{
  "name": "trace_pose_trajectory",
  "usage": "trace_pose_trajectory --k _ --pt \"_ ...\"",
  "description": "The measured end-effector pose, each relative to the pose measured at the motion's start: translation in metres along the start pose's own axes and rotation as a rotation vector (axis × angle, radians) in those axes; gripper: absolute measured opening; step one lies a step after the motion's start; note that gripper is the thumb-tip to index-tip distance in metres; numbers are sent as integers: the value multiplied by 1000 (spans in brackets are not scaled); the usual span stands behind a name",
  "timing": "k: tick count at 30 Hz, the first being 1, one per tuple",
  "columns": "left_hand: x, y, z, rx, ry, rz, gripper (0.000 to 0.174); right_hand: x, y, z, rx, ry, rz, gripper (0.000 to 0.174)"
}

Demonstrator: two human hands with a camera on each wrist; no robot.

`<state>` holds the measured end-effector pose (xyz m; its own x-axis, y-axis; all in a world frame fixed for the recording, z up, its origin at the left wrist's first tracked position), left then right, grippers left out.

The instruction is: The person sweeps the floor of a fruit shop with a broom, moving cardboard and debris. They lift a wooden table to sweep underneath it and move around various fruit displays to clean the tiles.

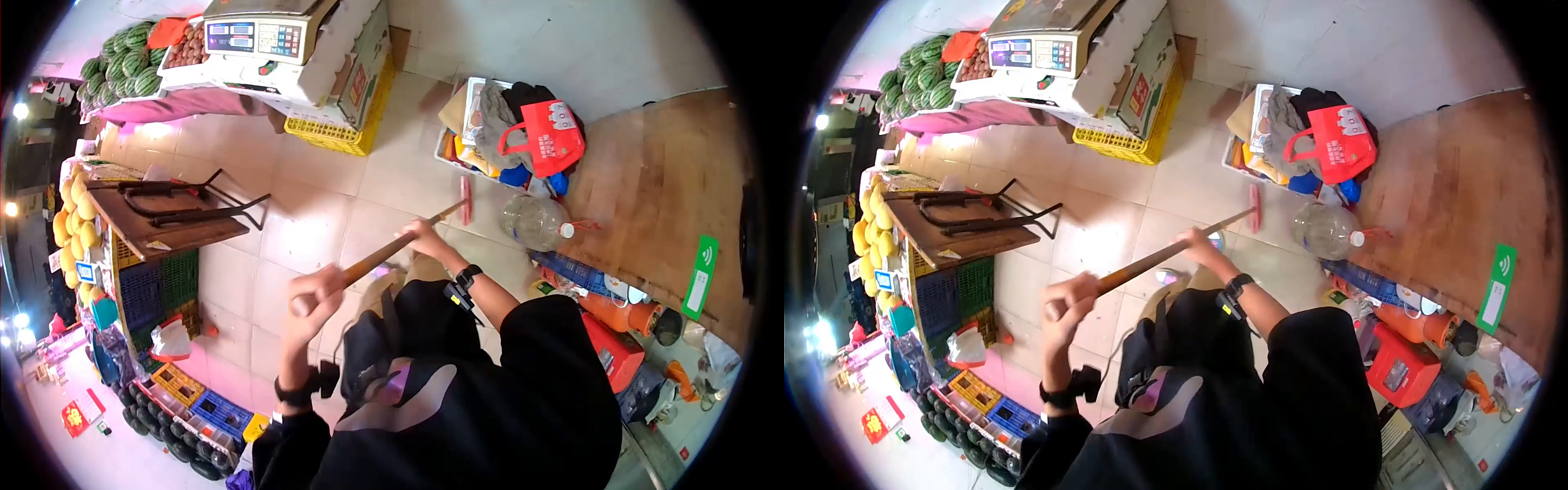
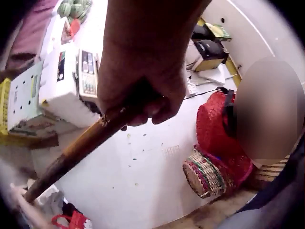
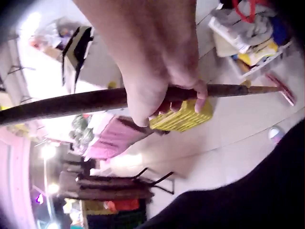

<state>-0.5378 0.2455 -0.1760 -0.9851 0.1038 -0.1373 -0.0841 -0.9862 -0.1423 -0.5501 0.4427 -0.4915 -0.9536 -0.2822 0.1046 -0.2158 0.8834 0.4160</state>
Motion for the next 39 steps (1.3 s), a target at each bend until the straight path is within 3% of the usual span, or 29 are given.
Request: trace_pose_trajectory --k 5,6,8,11,13,15,17,20,22,23,25,26,28,29,30,33,35,37,39 --pt "-55 8 64 138 -173 130 27 36 -58 -81 321 188 -240 6" --pt "-64 9 67 127 -178 153 27 40 -67 -88 280 224 -240 6" --pt "-83 14 70 144 -221 171 26 46 -93 -82 86 217 -546 12" --pt "-121 22 71 81 -337 132 30 45 -81 -115 41 426 -565 12" --pt "-140 29 69 93 -372 30 32 51 -65 -122 6 497 -609 5" --pt "-143 21 53 136 -378 86 29 61 -36 -118 -44 509 -639 6" --pt "-133 9 37 215 -301 78 26 86 -9 -96 -160 493 -706 9" --pt "-94 -28 -21 166 -396 125 24 130 30 -47 -406 551 -858 14" --pt "-56 -52 -61 171 -423 137 22 163 57 -28 -724 264 -898 13" --pt "-34 -62 -82 165 -433 144 23 178 72 3 -731 288 -928 13" --pt "13 -85 -124 131 -412 197 24 206 96 84 -726 333 -859 11" --pt "38 -99 -143 102 -386 208 24 212 105 94 -727 352 -886 11" --pt "80 -136 -176 62 -535 360 23 214 123 110 -690 340 -750 18" --pt "83 -145 -150 133 -466 405 24 215 129 139 -583 366 -707 15" --pt "86 -148 -146 162 -484 479 24 219 132 139 -586 357 -703 15" --pt "70 -149 -145 -5 -307 581 23 208 120 134 -440 427 -526 5" --pt "42 -133 -123 43 -158 615 23 197 94 128 -520 445 -775 5" --pt "-4 -127 -98 118 -50 628 23 167 67 71 -418 513 -931 11" --pt "-54 -117 -65 232 44 650 21 121 30 51 -262 655 -1088 11"
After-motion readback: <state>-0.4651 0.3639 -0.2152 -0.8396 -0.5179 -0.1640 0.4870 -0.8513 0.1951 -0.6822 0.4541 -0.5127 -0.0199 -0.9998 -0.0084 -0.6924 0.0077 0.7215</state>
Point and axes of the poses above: each hand's wrist, its own x-axis towards the middle knuckle, its own y-axis out of the back of the hand, z = x × y, the point moved 2 cm from there along x, towards the middle knuckle, and after that the axes turned 11 degrees about z, right-handed, at the moved point
